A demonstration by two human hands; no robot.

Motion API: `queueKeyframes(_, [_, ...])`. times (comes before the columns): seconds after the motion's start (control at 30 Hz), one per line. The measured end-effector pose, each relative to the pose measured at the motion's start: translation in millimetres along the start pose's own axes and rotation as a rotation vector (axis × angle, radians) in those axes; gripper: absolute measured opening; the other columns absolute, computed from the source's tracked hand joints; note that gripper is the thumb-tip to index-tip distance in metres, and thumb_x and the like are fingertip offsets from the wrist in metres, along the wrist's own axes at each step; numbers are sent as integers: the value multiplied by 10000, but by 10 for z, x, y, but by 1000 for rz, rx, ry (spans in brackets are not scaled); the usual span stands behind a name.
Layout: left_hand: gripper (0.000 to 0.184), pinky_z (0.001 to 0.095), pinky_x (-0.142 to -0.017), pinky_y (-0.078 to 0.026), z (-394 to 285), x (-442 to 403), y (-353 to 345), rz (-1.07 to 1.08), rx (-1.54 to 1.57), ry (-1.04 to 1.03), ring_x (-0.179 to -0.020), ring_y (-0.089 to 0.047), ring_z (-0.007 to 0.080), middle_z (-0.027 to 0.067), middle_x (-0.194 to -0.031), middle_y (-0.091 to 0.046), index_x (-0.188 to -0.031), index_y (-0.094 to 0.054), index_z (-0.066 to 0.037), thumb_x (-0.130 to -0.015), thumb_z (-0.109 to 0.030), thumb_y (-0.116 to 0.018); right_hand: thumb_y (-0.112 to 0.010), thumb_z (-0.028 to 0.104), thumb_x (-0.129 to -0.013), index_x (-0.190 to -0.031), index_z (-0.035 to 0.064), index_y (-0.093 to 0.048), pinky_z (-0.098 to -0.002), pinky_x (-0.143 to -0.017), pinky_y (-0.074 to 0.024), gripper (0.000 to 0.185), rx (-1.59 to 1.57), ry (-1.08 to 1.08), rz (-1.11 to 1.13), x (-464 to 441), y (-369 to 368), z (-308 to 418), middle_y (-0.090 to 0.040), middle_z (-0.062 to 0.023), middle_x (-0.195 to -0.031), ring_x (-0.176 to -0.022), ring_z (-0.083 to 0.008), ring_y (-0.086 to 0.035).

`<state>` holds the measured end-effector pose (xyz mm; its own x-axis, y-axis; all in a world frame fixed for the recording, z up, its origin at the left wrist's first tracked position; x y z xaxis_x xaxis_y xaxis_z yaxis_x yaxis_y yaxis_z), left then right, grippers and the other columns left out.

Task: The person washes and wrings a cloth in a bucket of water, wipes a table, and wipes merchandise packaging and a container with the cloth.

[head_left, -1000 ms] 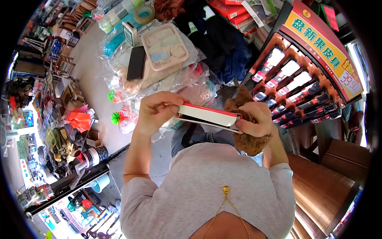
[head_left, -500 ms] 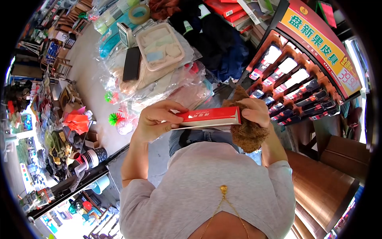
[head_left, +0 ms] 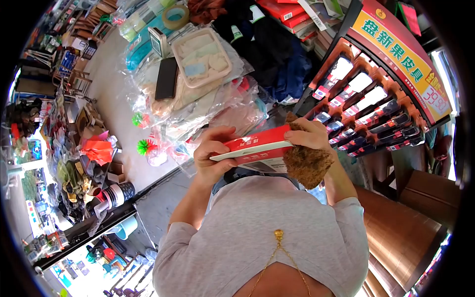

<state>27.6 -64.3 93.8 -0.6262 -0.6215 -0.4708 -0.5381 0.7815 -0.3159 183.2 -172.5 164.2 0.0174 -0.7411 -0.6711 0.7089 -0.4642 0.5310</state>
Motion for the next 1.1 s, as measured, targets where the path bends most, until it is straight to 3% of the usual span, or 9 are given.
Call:
queueKeyframes(0.23, [385, 318, -735, -476, -39, -131, -89, -146, 60, -116, -834, -566, 213, 184, -1134, -488, -798, -572, -48, -662, -358, -757, -685, 85, -595, -900, 143, -603, -283, -434, -413, 321, -11, -75, 23, 28, -9, -83, -561, -70, -752, -564, -229, -570])
queueKeyframes(0.4, [554, 307, -697, -472, -16, -219, -61, -188, -186, -86, -795, -546, 204, 173, -1081, -519, -653, -512, -66, -717, -613, -569, -691, 86, -584, -859, 115, -601, -295, -486, -419, 291, -146, -205, -65, 109, 24, -218, -556, -65, -760, -595, -246, -563])
queueKeyframes(0.53, [722, 363, -780, -466, 36, -405, -89, -162, -246, 8, -870, -553, 240, 209, -1156, -492, -801, -502, -31, -698, -741, -428, -646, 36, -677, -845, 15, -602, -291, -639, -444, 175, -438, -358, -182, 316, -60, -657, -578, -88, -803, -770, -209, -581])
queueKeyframes(0.63, [745, 373, -905, -417, 227, -451, -174, -151, 8, 127, -1078, -495, 240, 192, -1239, -435, -1282, -243, -70, -792, -523, -575, -612, 15, -762, -1035, -9, -512, -274, -726, -482, 291, -938, -452, -502, 441, -50, -966, -586, -91, -912, -791, -173, -584])
queueKeyframes(0.67, [751, 362, -935, -394, 261, -470, -238, -26, 33, 158, -1143, -456, 219, 171, -1254, -431, -1355, -132, -102, -824, -265, -637, -615, 20, -770, -1093, -7, -480, -270, -742, -492, 351, -1013, -441, -564, 422, -42, -1009, -584, -94, -934, -795, -170, -586])
queueKeyframes(0.83, [687, 336, -927, -386, 318, -646, -186, -47, -2, 160, -1116, -481, 221, 181, -1216, -470, -1357, -141, -72, -826, -25, -575, -529, 69, -838, -1233, 17, -423, -283, -825, -494, 413, -1140, -422, -809, 466, 180, -1205, -550, -136, -1119, -959, -192, -575])
queueKeyframes(0.93, [697, 309, -922, -390, 375, -718, -233, -15, -69, 165, -1109, -487, 208, 171, -1218, -471, -1367, -152, -59, -815, -7, -574, -509, 161, -866, -1257, 75, -419, -294, -853, -476, 410, -821, -325, -848, 262, 431, -891, -552, -83, -1104, -941, -170, -569])
queueKeyframes(1.03, [688, 281, -903, -397, 580, -691, -411, 69, -326, 303, -1084, -500, 177, 140, -1222, -478, -1362, -207, -40, -792, 4, -590, -618, 254, -670, -1183, 125, -463, -350, -875, -377, 551, 730, -195, -96, -654, -145, -244, -548, -49, -964, -952, -224, -522])
queueKeyframes(1.1, [656, 278, -887, -402, 249, -746, -482, -32, -478, -8, -1076, -496, 164, 114, -1222, -482, -1337, -281, -24, -765, 19, -599, -633, 272, -618, -1158, 126, -470, -352, -873, -364, 583, 612, -191, -159, -687, -46, -297, -541, -57, -969, -966, -242, -509])
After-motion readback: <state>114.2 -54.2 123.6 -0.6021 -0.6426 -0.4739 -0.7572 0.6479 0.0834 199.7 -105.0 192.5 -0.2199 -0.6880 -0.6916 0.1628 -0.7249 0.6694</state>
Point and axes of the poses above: each hand's wrist, its own x-axis away from the middle knuckle, its own y-axis out of the back of the hand, z = x × y, the point moved 10 cm from there along -x, towards the middle knuckle
